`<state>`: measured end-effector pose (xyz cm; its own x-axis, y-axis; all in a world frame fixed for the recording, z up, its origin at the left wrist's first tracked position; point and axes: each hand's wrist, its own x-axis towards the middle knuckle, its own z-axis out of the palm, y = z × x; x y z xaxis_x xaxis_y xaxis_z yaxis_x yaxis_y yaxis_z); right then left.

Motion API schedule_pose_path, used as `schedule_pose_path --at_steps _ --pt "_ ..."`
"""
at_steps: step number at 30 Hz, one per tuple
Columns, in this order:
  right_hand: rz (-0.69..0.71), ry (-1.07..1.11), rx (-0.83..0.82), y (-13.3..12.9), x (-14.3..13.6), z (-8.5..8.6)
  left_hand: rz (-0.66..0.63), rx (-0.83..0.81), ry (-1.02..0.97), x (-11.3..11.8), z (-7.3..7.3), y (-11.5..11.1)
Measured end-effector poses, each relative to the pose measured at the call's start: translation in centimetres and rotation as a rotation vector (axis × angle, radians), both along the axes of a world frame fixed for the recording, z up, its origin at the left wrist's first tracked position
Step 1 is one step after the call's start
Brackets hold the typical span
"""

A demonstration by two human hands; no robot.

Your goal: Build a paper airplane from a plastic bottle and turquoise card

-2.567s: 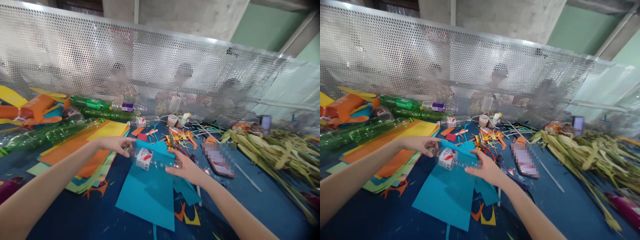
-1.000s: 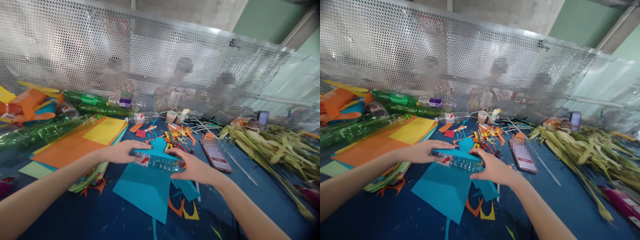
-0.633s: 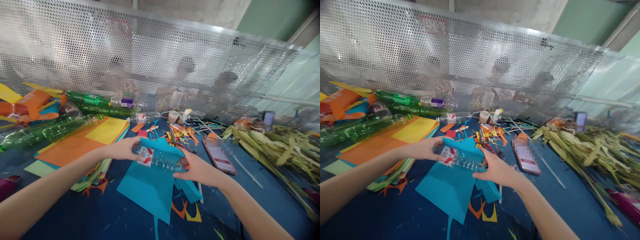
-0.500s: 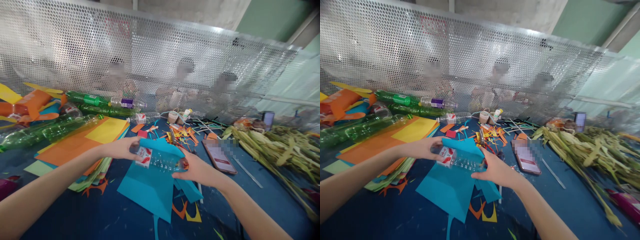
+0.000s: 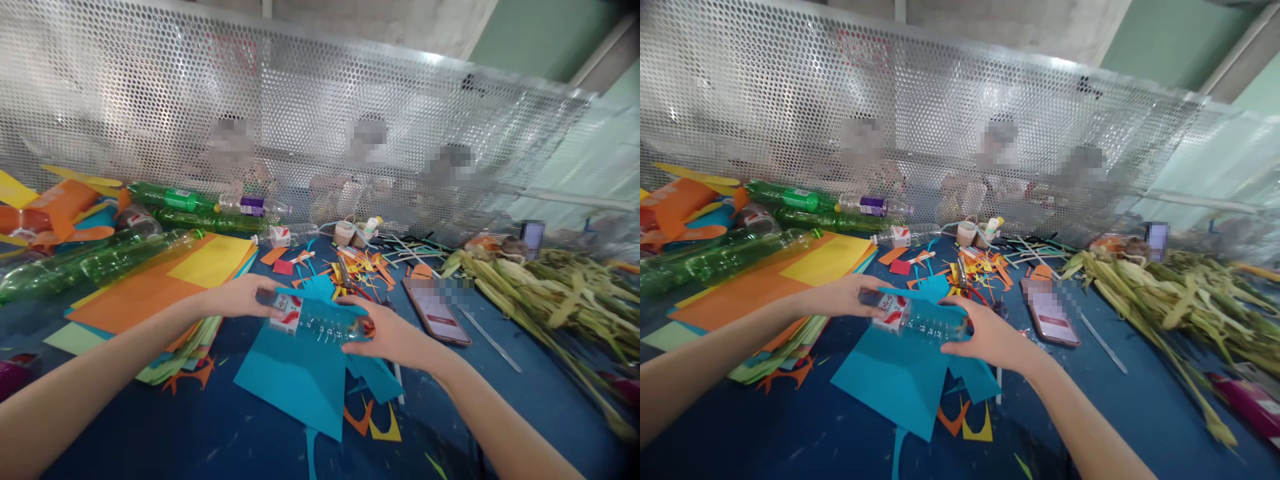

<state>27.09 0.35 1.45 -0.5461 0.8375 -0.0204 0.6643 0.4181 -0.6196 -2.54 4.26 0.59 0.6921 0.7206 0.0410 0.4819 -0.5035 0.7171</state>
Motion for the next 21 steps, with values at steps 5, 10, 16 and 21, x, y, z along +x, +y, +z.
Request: schedule_pose_path --at_steps 5,10,16,21 --pt "0.017 0.034 0.012 0.2 -0.1 0.2 0.041 0.002 -0.02 -0.3 -0.9 0.7" --pt "0.054 0.004 0.07 0.3 -0.1 0.0 -0.019 0.063 -0.127 -0.3 -1.2 0.8" --pt "0.047 -0.042 0.084 -0.2 -0.3 0.2 -0.078 0.058 -0.136 -0.5 -1.5 0.7" --pt "0.069 -0.074 0.15 -0.9 -0.7 0.2 -0.075 0.041 -0.175 -0.5 -1.4 0.4"
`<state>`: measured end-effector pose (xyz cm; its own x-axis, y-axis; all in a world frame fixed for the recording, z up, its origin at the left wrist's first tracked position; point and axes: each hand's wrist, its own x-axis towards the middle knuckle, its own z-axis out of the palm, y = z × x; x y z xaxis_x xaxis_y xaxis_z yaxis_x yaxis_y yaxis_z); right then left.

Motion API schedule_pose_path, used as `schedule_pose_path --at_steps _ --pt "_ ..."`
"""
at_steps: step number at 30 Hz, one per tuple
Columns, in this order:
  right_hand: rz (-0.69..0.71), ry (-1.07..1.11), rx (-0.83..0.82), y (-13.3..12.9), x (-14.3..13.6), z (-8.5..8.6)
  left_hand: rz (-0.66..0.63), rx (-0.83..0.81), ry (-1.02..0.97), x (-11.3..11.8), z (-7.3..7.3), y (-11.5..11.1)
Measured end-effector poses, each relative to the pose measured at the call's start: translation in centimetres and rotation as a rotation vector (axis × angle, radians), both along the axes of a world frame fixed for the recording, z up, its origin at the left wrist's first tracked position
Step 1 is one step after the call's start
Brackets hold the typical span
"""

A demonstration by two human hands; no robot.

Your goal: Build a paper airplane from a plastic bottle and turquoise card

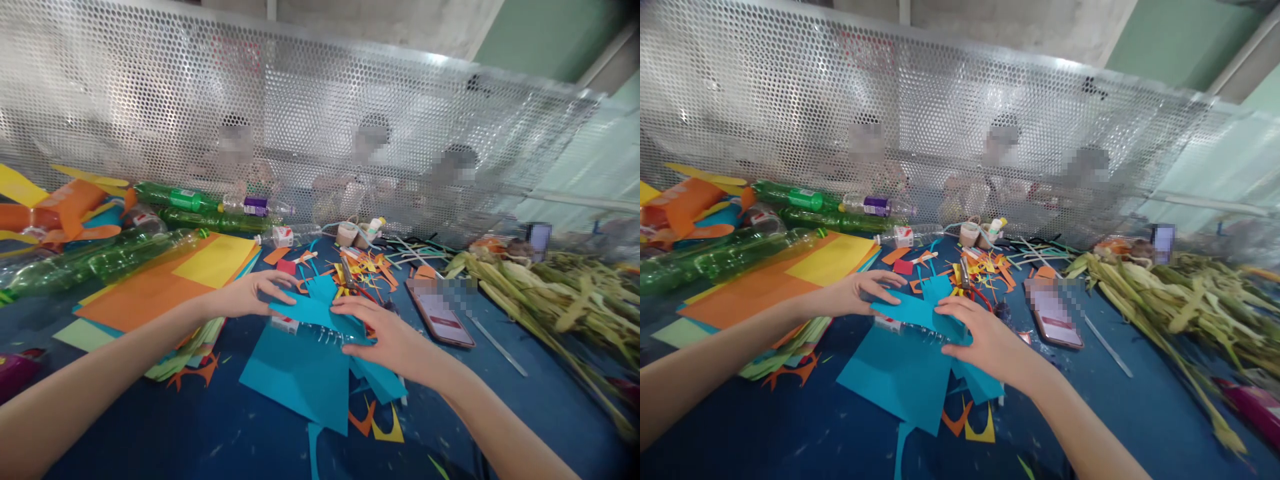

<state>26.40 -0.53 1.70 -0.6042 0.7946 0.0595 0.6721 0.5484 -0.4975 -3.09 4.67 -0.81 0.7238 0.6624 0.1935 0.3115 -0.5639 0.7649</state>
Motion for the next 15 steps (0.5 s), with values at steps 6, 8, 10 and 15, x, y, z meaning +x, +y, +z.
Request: schedule_pose_path --at_steps 6,8,10,15 --pt "0.05 -0.049 0.104 -0.2 0.0 -0.5 -0.009 0.083 0.052 0.4 0.9 -0.3" --pt "0.088 -0.068 0.142 0.0 0.0 -0.8 0.006 0.193 0.106 0.6 1.4 -0.8" --pt "0.116 -0.096 0.176 0.1 0.0 -1.0 0.025 0.32 0.153 0.8 1.9 -1.5" --pt "0.125 -0.139 0.222 0.0 0.0 -1.0 0.048 0.361 0.226 1.6 3.7 -2.3"
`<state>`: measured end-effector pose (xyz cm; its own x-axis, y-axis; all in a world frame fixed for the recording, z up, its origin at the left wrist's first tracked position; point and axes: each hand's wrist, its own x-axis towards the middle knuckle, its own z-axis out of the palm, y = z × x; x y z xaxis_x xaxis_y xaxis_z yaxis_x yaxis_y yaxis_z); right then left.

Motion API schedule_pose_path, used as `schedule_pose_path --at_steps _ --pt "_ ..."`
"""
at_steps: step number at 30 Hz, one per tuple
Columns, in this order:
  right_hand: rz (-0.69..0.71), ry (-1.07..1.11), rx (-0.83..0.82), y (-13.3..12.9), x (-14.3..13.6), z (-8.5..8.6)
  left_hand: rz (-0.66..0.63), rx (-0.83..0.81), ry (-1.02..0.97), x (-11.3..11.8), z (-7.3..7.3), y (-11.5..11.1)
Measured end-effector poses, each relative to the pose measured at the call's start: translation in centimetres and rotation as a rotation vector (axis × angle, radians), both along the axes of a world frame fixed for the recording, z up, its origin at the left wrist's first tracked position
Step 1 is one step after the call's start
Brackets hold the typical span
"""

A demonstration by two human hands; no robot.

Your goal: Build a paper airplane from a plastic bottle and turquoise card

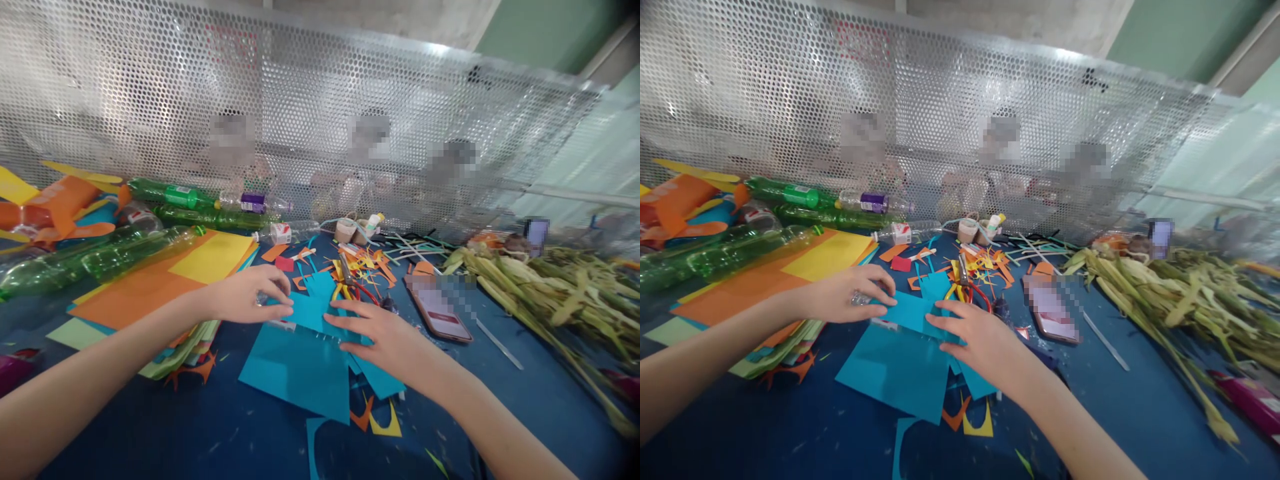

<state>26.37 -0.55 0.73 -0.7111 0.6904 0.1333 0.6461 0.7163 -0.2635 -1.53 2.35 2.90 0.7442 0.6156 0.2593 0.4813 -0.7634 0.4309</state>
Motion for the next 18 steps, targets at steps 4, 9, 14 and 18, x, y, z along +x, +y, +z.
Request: schedule_pose_path --at_steps 4,9,14,18 --pt "-0.027 -0.038 0.041 -0.5 -0.2 0.1 0.018 -0.092 0.1 1.1 1.1 0.9" --pt "-0.041 -0.104 0.097 -1.0 -0.6 -0.1 -0.006 -0.169 0.168 2.9 0.7 2.3" --pt "-0.032 -0.088 0.095 -1.5 -0.7 0.6 -0.021 -0.363 0.337 3.1 -0.2 3.3" --pt "-0.052 0.067 -0.004 -1.6 -1.0 1.5 -0.048 -0.374 0.4 2.6 -0.2 3.3"
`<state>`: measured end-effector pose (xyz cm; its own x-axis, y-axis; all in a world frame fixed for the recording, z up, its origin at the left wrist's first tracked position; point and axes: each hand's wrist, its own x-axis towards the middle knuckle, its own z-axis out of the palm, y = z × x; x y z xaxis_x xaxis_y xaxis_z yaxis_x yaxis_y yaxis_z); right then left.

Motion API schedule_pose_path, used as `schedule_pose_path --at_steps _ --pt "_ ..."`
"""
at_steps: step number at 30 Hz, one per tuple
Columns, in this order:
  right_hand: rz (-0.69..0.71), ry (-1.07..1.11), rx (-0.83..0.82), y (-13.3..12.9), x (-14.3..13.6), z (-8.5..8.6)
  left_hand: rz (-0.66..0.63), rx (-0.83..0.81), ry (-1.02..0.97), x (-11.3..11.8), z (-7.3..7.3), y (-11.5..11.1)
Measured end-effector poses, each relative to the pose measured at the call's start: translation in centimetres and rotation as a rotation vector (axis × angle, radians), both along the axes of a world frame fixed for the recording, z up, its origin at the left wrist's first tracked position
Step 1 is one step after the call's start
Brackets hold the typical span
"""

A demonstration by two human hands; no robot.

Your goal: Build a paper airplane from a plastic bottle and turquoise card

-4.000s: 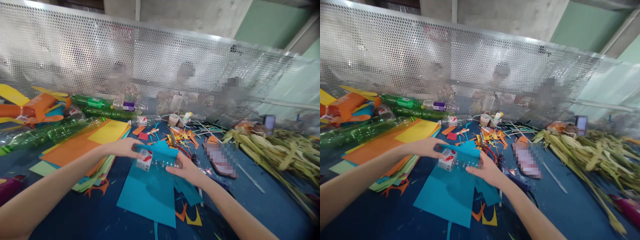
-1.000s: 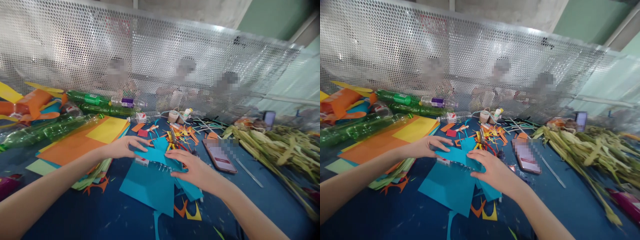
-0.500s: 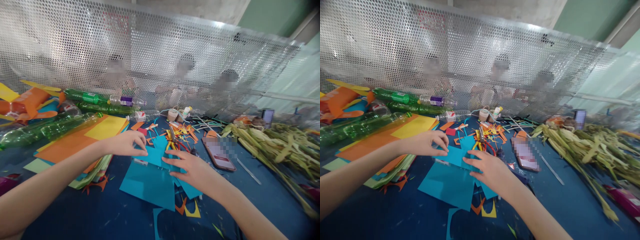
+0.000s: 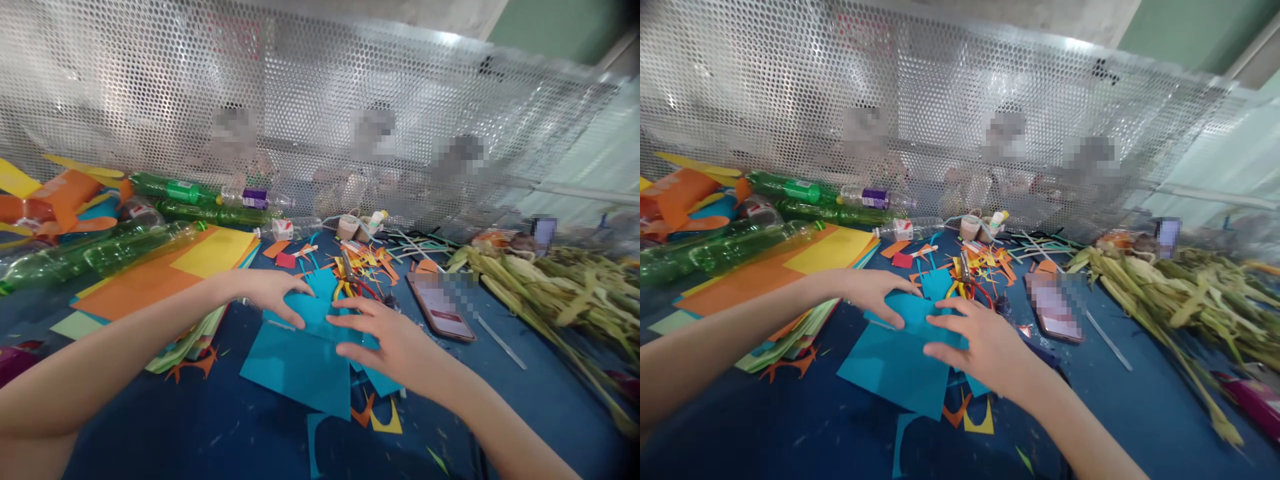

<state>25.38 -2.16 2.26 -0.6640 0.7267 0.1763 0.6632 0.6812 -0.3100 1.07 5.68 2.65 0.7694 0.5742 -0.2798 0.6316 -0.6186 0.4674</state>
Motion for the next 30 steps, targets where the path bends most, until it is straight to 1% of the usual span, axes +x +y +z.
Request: schedule_pose_path --at_steps 3,5,6,9,11,13,15,16,17,18,20,21,22,23,25,26,28,30 --pt "-0.114 0.121 -0.077 0.6 -0.1 -0.4 -0.025 0.021 -0.033 -0.2 0.1 -0.4" --pt "-0.201 0.13 -0.144 1.0 0.0 -1.0 -0.043 0.039 -0.043 -0.1 0.2 -0.8" --pt "-0.223 0.112 -0.191 1.2 0.1 -1.3 -0.051 0.055 -0.039 0.0 0.3 -0.9" --pt "-0.233 0.052 -0.305 1.1 0.2 -1.8 -0.085 0.119 -0.01 0.5 0.3 -1.3" --pt "-0.245 0.052 -0.31 0.7 0.1 -1.6 -0.107 0.125 0.022 0.9 0.5 -1.3" --pt "-0.26 0.107 -0.298 0.4 -0.1 -1.1 -0.107 0.085 0.055 1.2 0.9 -1.1" --pt "-0.277 0.279 -0.363 0.6 -0.1 -0.5 -0.065 0.032 0.027 0.9 1.5 -0.6" --pt "-0.3 0.43 -0.434 0.9 -0.1 -0.2 -0.031 0.003 -0.03 0.6 1.8 -0.3" --pt "-0.329 0.618 -0.523 1.3 0.1 0.0 0.027 -0.031 -0.128 0.2 2.1 -0.1" --pt "-0.361 0.821 -0.621 1.8 0.3 0.2 0.08 -0.109 -0.238 -0.2 2.3 0.1" --pt "-0.422 1.173 -0.761 2.7 0.8 0.2 0.138 -0.411 -0.519 -0.9 2.3 0.3" --pt "-0.445 1.273 -0.792 3.0 1.0 0.1 0.171 -0.552 -0.686 -1.2 1.9 0.2" --pt "-0.479 1.324 -0.806 3.1 1.1 -0.2 0.21 -0.669 -0.823 -1.3 1.4 0.1" --pt "-0.477 1.346 -0.824 3.1 1.1 -0.4 0.259 -0.763 -0.931 -1.3 0.8 0.0" --pt "-0.417 1.328 -0.911 2.6 0.8 -0.9 0.352 -0.873 -1.141 -0.9 -0.5 -0.3" --pt "-0.363 1.307 -0.952 2.2 0.5 -1.1 0.372 -0.934 -1.193 -0.7 -1.1 -0.4" --pt "-0.276 1.271 -0.971 1.5 -0.2 -1.3 0.37 -0.946 -1.218 -0.2 -2.0 -0.8" --pt "-0.242 1.249 -0.947 0.9 -0.7 -1.3 0.356 -0.945 -1.233 0.4 -2.3 -1.3"
